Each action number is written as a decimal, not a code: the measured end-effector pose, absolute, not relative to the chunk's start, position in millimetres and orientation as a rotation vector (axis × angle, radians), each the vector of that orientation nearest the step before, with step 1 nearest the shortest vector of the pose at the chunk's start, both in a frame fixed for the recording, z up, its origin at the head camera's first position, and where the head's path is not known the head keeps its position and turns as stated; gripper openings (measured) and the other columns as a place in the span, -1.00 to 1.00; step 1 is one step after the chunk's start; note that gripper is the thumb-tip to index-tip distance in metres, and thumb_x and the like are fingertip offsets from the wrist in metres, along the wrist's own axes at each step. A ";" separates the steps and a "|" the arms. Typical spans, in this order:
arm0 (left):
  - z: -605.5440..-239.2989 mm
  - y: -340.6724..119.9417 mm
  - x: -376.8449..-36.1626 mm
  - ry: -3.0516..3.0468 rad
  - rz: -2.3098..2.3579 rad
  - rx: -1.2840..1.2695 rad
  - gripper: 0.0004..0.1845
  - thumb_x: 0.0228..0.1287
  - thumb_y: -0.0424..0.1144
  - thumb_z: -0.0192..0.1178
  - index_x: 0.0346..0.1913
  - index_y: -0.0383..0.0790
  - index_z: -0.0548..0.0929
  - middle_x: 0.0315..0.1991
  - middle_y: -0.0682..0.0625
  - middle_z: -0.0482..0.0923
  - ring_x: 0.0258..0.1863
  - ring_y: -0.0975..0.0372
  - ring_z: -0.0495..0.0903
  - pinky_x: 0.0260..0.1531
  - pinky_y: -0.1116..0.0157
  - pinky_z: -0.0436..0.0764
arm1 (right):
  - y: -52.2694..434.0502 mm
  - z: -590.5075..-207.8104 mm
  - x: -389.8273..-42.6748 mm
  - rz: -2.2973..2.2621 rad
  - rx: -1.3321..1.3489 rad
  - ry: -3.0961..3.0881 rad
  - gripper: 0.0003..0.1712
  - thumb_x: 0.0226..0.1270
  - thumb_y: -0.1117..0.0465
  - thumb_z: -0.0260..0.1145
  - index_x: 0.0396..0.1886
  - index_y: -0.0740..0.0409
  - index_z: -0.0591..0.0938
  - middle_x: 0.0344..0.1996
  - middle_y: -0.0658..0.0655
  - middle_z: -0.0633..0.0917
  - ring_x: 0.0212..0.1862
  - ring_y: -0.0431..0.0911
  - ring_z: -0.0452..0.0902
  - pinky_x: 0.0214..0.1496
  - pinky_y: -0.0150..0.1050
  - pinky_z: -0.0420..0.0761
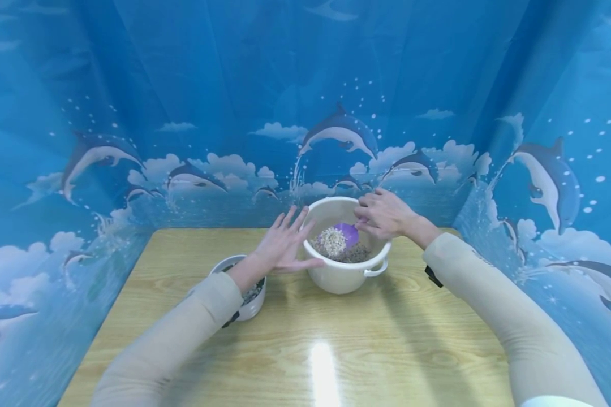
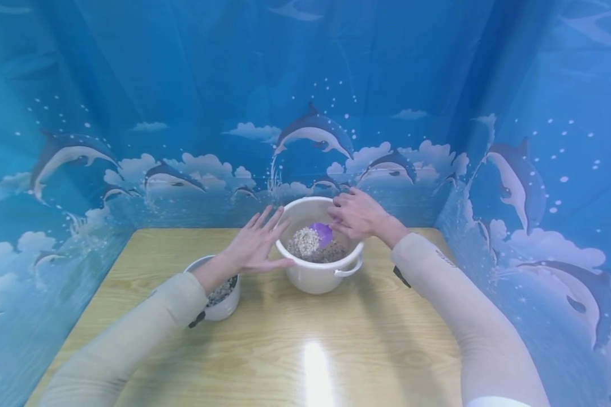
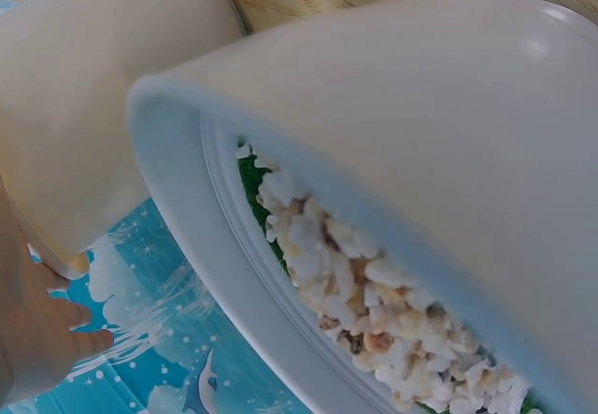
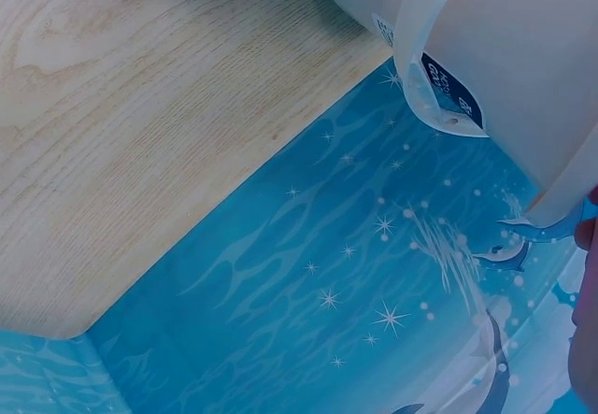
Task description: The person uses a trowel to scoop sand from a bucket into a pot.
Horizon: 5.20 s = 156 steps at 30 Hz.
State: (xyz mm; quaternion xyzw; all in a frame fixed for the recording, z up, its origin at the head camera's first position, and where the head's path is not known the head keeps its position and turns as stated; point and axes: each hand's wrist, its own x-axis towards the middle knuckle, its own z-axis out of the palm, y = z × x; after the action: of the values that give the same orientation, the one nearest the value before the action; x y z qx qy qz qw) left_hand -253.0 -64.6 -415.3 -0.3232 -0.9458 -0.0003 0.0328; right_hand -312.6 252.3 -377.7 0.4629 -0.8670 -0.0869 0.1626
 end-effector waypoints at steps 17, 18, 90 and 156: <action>-414.0 -62.9 -253.4 -2.912 -0.010 -1.000 0.20 0.27 0.66 -0.07 0.73 -0.07 -0.01 0.76 -0.22 -0.30 0.74 -0.21 -0.13 0.70 -0.24 0.03 | 255.2 -375.5 -309.7 -0.187 1.300 -2.473 -0.66 0.47 -0.15 0.26 -0.35 -0.02 0.58 -0.46 -0.02 0.57 -0.36 -0.06 0.49 -0.11 -0.08 0.53; -413.9 -62.8 -253.1 -2.914 -0.013 -0.999 0.20 0.27 0.66 -0.07 0.73 -0.07 -0.01 0.76 -0.21 -0.31 0.74 -0.20 -0.14 0.70 -0.24 0.03 | 255.3 -375.4 -309.5 -0.187 1.298 -2.472 -0.66 0.47 -0.15 0.26 -0.35 -0.02 0.58 -0.46 -0.02 0.57 -0.36 -0.06 0.48 -0.11 -0.08 0.53; -417.8 -159.5 -209.7 -2.919 -0.095 -0.921 0.15 0.32 0.49 0.14 0.72 -0.14 0.00 0.74 -0.26 -0.13 0.73 -0.20 -0.07 0.70 -0.28 -0.02 | 211.0 -356.7 -284.6 0.025 1.304 -2.543 -0.65 0.51 -0.16 0.21 -0.26 -0.01 0.65 -0.38 0.00 0.65 -0.28 -0.08 0.51 -0.03 -0.09 0.47; -462.9 -255.0 -160.1 -2.897 -0.082 -0.807 0.19 0.23 0.52 0.21 0.65 -0.28 0.18 0.66 -0.40 0.08 0.62 -0.32 0.19 0.58 -0.34 0.24 | 112.0 -373.7 -274.9 -0.111 1.461 -2.510 -0.60 0.62 -0.23 0.08 -0.13 -0.08 0.66 -0.31 -0.07 0.66 -0.25 -0.16 0.52 -0.07 -0.22 0.47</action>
State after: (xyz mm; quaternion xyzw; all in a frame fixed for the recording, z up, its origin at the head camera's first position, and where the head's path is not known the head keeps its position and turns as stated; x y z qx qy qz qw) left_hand -160.1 -255.0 -462.9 -0.2675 -0.9609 -0.0273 0.0665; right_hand -274.9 112.0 -373.7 0.4993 -0.8576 -0.0379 0.1173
